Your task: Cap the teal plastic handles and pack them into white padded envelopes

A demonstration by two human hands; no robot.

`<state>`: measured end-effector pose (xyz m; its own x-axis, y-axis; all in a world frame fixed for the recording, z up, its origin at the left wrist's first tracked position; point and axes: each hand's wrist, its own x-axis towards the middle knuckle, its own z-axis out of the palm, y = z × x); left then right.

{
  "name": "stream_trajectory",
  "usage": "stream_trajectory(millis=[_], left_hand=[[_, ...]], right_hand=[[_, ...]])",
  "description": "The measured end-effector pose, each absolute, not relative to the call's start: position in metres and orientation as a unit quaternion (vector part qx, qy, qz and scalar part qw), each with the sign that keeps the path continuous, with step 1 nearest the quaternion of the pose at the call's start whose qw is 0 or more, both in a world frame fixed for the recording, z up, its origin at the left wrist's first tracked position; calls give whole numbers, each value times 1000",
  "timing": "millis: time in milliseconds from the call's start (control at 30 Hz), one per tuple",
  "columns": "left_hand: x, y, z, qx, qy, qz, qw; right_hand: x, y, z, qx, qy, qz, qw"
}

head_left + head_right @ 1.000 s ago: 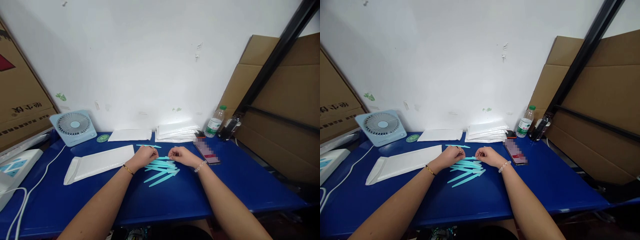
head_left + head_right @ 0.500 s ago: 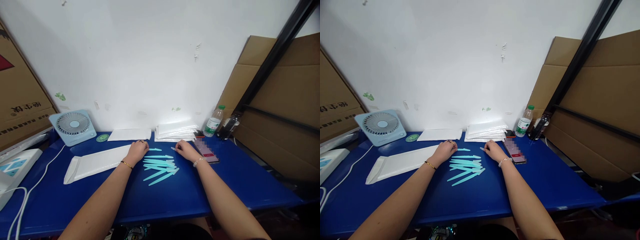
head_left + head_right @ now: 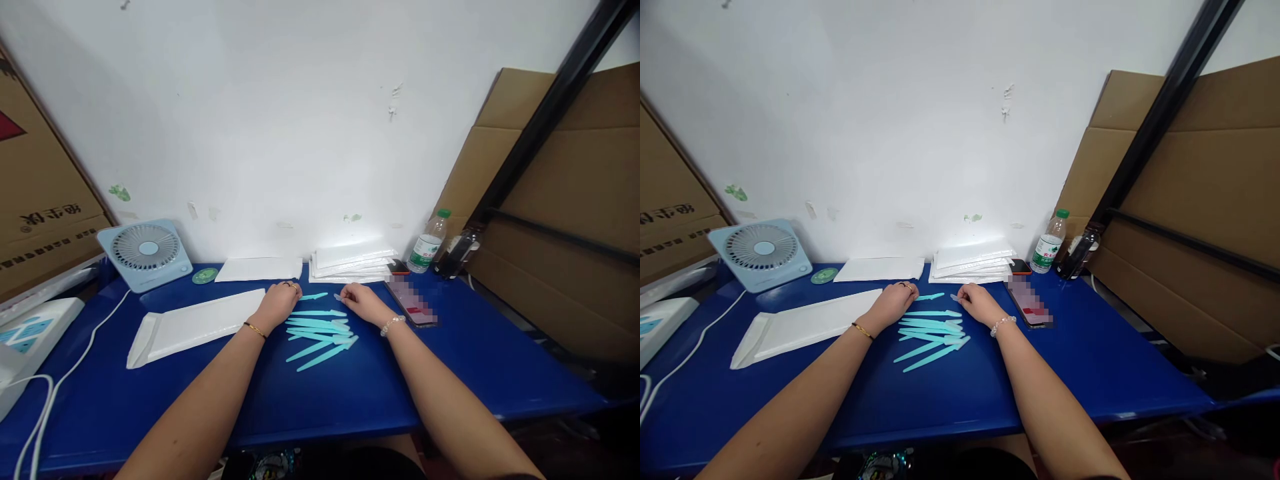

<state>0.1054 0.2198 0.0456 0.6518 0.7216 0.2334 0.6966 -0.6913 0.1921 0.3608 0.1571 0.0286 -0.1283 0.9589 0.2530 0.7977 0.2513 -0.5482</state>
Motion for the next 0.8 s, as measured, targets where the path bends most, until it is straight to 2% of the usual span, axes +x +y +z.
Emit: stream_trajectory(millis=[167,333,567,800], left_hand=[[108,210,50,891,395,184,127],[108,206,52,891,391,177,148],[108,206,53,885,401,170,166],[110,203,54,891,380,180,170]], right_hand=[[354,151,38,-568,-716,154,375],[352,145,48,-534,-714,101,441],[351,140,53,-533,-718,96,437],[345,142,48,-494,-726,146,455]])
